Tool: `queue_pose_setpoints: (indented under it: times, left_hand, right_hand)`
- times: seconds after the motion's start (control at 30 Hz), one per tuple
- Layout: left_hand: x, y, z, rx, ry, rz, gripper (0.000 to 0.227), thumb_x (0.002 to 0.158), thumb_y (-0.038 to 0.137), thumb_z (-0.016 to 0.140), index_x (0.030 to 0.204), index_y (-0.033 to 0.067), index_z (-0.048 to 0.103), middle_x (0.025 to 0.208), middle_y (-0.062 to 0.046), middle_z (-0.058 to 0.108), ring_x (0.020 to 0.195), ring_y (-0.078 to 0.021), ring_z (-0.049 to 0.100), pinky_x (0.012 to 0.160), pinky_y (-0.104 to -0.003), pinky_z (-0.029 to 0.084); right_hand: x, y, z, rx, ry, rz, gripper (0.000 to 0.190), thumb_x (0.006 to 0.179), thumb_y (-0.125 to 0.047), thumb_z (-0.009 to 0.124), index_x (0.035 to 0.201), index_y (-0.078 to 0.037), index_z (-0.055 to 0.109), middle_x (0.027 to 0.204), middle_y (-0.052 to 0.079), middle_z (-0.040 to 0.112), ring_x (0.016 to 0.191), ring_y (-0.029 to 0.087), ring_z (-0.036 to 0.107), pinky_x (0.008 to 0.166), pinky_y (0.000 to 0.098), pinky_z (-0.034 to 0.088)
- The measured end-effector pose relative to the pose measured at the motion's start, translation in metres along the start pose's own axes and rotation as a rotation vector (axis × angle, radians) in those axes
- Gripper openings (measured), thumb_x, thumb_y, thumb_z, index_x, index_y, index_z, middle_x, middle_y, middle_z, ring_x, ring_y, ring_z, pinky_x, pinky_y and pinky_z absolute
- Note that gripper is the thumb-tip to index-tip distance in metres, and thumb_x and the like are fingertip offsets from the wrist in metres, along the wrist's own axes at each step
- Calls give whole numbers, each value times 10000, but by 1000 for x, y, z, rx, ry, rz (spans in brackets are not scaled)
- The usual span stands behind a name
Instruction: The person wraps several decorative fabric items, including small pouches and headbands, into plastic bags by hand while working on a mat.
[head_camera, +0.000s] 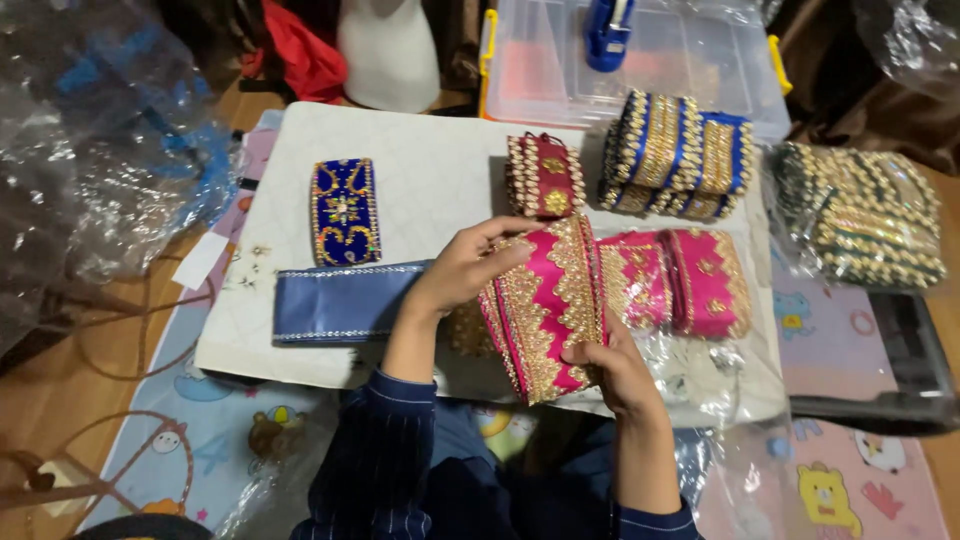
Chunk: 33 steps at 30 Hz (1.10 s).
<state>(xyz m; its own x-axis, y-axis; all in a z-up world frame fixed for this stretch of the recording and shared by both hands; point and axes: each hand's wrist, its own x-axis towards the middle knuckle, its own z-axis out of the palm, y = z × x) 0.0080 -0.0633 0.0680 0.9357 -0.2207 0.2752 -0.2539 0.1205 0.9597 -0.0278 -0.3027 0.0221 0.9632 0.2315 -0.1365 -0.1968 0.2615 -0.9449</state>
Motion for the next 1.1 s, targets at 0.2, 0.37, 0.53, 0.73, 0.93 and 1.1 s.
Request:
queue_pose_setpoints:
  times: [0.2, 0.37, 0.53, 0.73, 0.93, 1.1]
  left_hand:
    - [-2, -7, 28, -86, 147, 26, 584, 948, 589, 519, 1293, 149, 687, 1343, -205, 616, 1331, -413, 484, 1156, -651, 236]
    - [8, -52, 50, 16, 373, -26, 597, 990, 615, 384, 1118, 124, 697, 1189, -178, 645, 1236, -347, 560, 1095, -462, 364]
    - [18, -69, 71, -30, 492, -121, 612, 994, 629, 385, 968, 102, 694, 1095, -194, 682, 1163, -380, 596, 1086, -431, 363]
    - [22, -60, 93, -176, 444, -178, 678, 986, 722, 341, 1012, 113, 639, 930, -113, 594, 779, -224, 512, 784, -294, 402]
    - [15, -43, 107, -159, 397, -292, 744, 968, 785, 298, 1168, 134, 598, 949, -122, 555, 855, -254, 553, 837, -373, 452]
    - [-10, -34, 124, -105, 216, -229, 1108, 862, 833, 423, 1610, 48, 198, 1624, -322, 205, 1475, -494, 245, 1193, -633, 221]
  right_hand:
    - [-14, 13, -22, 129, 82, 27, 679, 569, 91, 707, 1234, 86, 569, 881, 214, 654, 700, 339, 691, 582, 407, 540]
    - [-20, 22, -36, 99, 91, 76, 663, 595, 38, 751, 1230, 87, 566, 899, 220, 676, 766, 341, 708, 627, 432, 561]
    - [-30, 3, -31, 17, 27, 28, 726, 728, -212, 813, 1341, 64, 539, 1117, 281, 681, 1006, 385, 687, 845, 519, 563]
    - [-37, 9, -38, 50, 124, 0, 769, 792, -326, 767, 1409, 40, 490, 1209, 282, 646, 1101, 407, 654, 937, 594, 528]
    - [-27, 38, -59, 271, 259, 71, 673, 811, -312, 734, 1350, 43, 542, 1046, 303, 672, 889, 430, 714, 738, 613, 584]
    - [-31, 12, -51, 171, 266, 10, 697, 807, -334, 722, 1373, 24, 527, 1057, 309, 677, 924, 424, 711, 781, 592, 596]
